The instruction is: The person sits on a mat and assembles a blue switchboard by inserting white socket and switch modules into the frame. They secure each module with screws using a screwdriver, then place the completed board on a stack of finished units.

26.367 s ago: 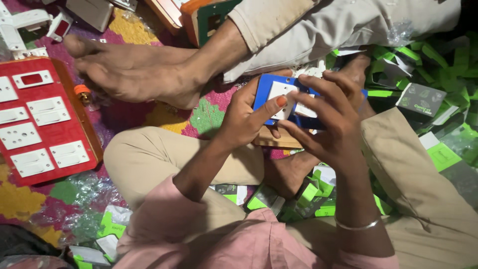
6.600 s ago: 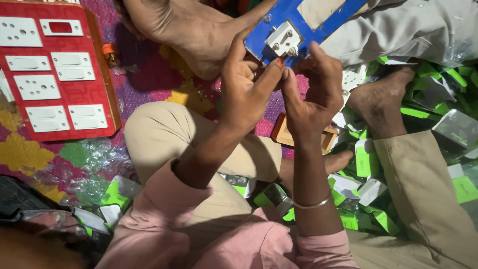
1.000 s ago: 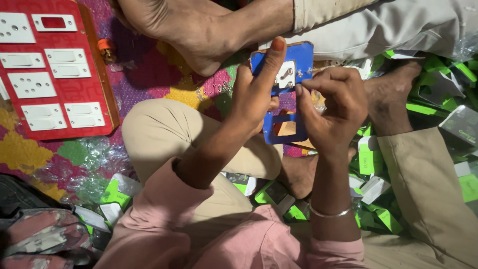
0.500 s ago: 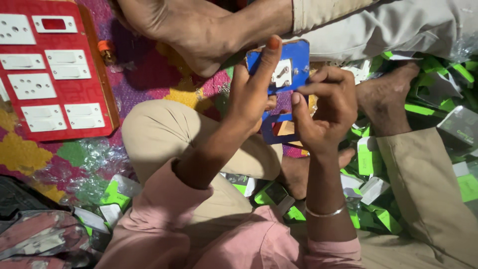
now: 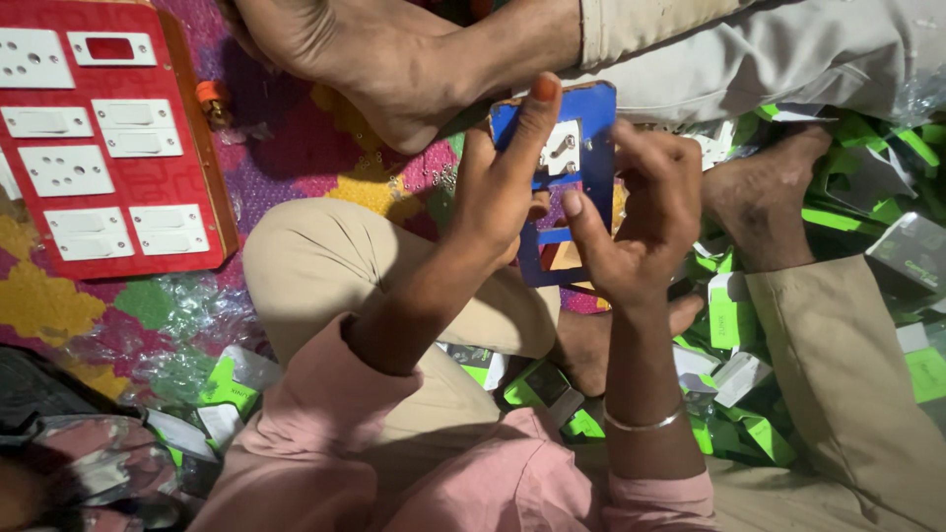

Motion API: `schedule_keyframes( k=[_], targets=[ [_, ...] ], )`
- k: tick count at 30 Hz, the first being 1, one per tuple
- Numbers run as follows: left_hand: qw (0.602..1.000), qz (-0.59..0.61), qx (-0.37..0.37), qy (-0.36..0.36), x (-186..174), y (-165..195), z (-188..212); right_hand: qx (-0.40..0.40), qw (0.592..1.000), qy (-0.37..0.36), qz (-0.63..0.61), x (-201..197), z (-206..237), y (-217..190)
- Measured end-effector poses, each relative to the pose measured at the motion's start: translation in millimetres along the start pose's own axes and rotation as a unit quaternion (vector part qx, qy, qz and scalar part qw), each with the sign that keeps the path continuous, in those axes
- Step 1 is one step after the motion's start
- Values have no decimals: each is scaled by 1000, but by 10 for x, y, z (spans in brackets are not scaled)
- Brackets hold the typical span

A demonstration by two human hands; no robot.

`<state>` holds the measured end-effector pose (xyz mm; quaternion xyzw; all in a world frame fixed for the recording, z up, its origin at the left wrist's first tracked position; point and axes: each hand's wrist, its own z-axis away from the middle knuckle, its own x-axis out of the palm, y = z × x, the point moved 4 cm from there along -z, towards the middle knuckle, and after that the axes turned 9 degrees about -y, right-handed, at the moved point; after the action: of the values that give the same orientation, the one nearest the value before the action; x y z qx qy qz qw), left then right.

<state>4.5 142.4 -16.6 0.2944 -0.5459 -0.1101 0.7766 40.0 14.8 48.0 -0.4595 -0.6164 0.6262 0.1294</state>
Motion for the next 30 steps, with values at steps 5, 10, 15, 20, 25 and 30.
schedule_keyframes(
  k=[5,10,15,20,25,30],
  targets=[
    [998,-37,-50,26,-48,-28,21,-18,998,-10,57,14,24,9],
    [999,-19,-19,27,-52,-27,4,-27,996,-19,81,11,2,20],
    [993,-57,-67,73,-128,-22,-12,-33,994,-15,103,64,-15,6],
    [996,-49,-49,65,-99,22,-7,-31,998,-26,44,58,-24,20],
    [998,-23,-16,48,-53,41,-16,-33,996,-27,83,47,-3,46],
    [998,-39,-31,36,-46,41,3,-35,996,-12,78,55,21,43]
  ],
)
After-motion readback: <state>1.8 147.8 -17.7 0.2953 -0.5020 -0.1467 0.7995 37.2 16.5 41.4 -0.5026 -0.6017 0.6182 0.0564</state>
